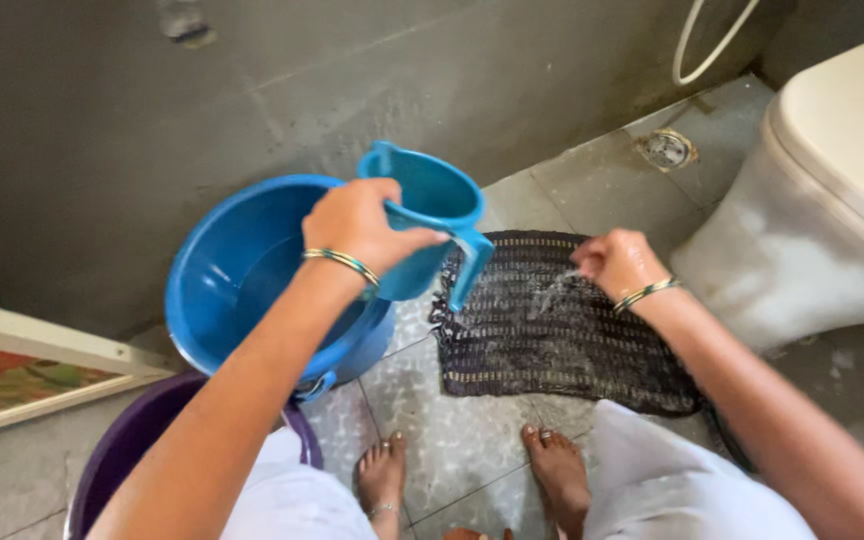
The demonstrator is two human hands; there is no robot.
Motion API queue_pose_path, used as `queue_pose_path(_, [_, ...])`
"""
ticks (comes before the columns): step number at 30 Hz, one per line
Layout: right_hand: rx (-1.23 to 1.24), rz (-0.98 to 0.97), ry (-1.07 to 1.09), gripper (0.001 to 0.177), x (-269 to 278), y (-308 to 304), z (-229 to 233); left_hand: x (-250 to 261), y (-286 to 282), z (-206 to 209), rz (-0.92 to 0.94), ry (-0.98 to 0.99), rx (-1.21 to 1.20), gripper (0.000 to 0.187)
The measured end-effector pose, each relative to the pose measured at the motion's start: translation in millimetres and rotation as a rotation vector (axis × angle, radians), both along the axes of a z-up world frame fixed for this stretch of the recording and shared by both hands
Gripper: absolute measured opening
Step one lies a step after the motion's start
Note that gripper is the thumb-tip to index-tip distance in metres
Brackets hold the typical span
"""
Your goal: The person scrubs a dark woven mat on a tiled bathroom floor using a brush and water from a blue bucket. They repeatedly pour water over the mat, scrub it with a brush, and rinse it by hand.
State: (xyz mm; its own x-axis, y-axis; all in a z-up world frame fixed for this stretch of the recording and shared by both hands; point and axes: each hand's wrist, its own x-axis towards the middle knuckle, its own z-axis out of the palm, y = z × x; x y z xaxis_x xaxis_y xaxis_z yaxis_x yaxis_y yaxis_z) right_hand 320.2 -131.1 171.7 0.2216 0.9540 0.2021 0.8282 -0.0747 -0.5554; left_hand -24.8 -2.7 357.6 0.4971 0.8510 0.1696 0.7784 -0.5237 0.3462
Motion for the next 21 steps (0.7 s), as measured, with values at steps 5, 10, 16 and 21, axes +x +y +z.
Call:
queue_pose_path(5, [-0.089, -0.017, -0.175, 0.020, -14, -14, 107, -55, 27, -19, 0.235, -0.077, -0.049, 0.063])
queue_pose_path(10, [-0.163, -0.299, -0.695, 0.061, -49, -33, 142, -95, 49, -58, 0.290, -0.004, -0.047, 0.054])
queue_pose_path(16, [-0.498, -0.131, -0.813, 0.066, -74, -57, 133, -112, 63, -86, 0.288, 0.269, -0.164, 0.049])
queue_pose_path(21, [-0.260, -0.103, -0.693, 0.048, -51, -39, 94, -128, 73, -100, 0.324, 0.407, -0.256, 0.049])
